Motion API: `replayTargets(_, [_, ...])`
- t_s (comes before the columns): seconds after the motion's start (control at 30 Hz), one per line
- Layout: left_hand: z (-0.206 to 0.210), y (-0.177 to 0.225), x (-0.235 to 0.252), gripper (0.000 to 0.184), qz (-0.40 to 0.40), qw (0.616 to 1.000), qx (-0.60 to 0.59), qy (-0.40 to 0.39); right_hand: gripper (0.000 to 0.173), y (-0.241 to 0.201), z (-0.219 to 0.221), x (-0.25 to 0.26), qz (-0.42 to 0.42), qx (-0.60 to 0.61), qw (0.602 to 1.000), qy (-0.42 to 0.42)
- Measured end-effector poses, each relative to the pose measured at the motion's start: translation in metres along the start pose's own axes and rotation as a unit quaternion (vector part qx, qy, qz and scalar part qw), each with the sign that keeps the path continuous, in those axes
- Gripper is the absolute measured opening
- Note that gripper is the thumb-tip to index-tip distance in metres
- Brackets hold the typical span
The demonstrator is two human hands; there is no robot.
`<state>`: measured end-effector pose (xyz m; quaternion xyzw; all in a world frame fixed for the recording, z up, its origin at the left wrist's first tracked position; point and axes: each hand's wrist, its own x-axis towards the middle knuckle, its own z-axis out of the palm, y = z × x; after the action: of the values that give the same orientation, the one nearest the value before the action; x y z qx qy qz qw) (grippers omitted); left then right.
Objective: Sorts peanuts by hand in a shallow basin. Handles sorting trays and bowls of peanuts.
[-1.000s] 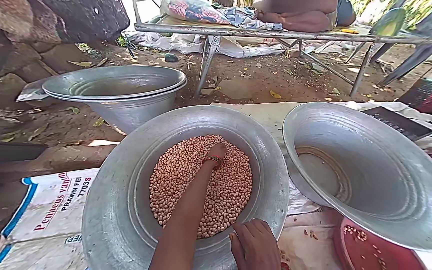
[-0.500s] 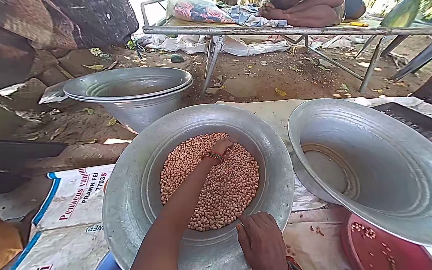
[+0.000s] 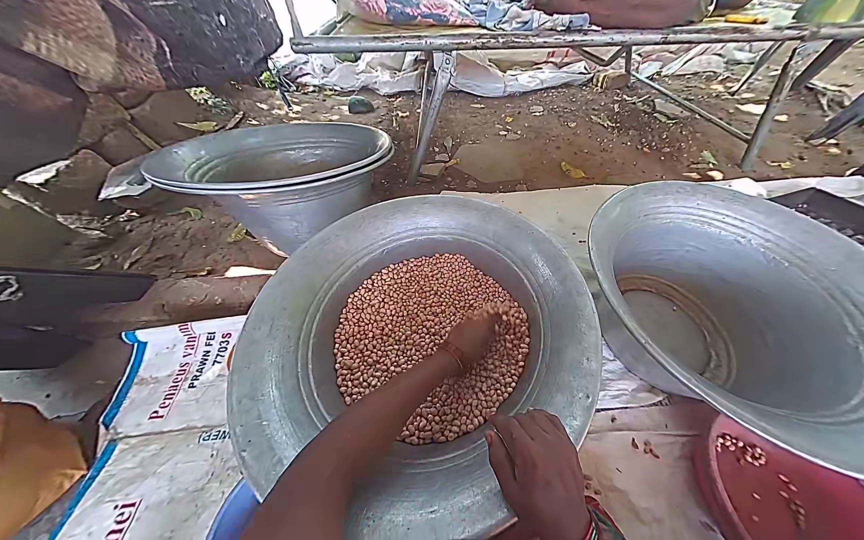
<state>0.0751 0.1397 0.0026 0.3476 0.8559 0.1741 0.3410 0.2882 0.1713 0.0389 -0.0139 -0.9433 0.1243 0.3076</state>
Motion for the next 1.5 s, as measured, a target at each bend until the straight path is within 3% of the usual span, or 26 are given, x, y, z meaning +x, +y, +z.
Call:
replayTargets(0.07, [-0.021,-0.014,0.015,0.054,-0.077,0.990,-0.076,0.087,0.037,0.000,-0.001,0.000,0.001,0.003,1.000,-0.005])
replayTargets(0.17, [-0.028,-0.015,0.011,0.052,-0.048,0.983,-0.132,0.117,0.036,0.001,-0.001,0.001,0.003,0.003,1.000,-0.005])
replayTargets(0.3, [0.002,0.007,-0.019,0.042,0.074,0.996,-0.049,-0.003,0.035,0.001,0.000,0.001,0.004,0.007,1.000,-0.004])
replayTargets(0.4, [0.026,0.026,-0.030,0.046,0.112,0.989,0.024,-0.088,0.035,0.001,-0.001,0.000,0.003,0.006,1.000,-0.006])
replayTargets(0.53, [0.018,0.027,0.001,0.046,0.052,0.994,0.085,-0.037,0.035,0.001,-0.001,0.001,0.000,0.009,1.000,-0.005])
replayTargets(0.67, [-0.038,-0.012,0.045,0.047,-0.128,0.988,0.021,0.087,0.035,0.001,-0.001,0.000,0.002,0.006,1.000,-0.006])
replayTargets(0.8, [-0.073,-0.054,0.032,0.049,-0.190,0.968,-0.027,0.160,0.035,0.000,-0.001,0.001,0.002,0.005,1.000,-0.004])
replayTargets(0.93, [-0.063,-0.063,0.002,0.048,-0.143,0.981,-0.016,0.127,0.036,0.000,0.000,0.001,0.001,0.008,1.000,0.002])
replayTargets(1.07, [-0.013,-0.025,-0.032,0.047,-0.018,0.999,0.035,-0.019,0.039,0.001,0.000,0.000,-0.002,0.009,1.000,0.008])
replayTargets(1.17, [0.025,0.002,-0.053,0.046,0.115,0.981,0.088,-0.127,0.039,0.002,-0.001,-0.002,-0.004,0.022,1.000,0.022])
replayTargets(1.27, [0.032,0.008,-0.048,0.046,0.150,0.968,0.134,-0.152,0.038,0.002,-0.001,-0.002,-0.009,0.024,0.999,0.026])
replayTargets(1.37, [0.015,-0.001,-0.014,0.047,0.099,0.979,0.159,-0.081,0.037,0.003,-0.001,-0.001,-0.014,0.019,0.999,0.026])
replayTargets(1.5, [-0.046,-0.028,0.024,0.050,-0.096,0.991,0.069,0.063,0.037,0.003,-0.002,-0.001,-0.018,0.018,0.999,0.026])
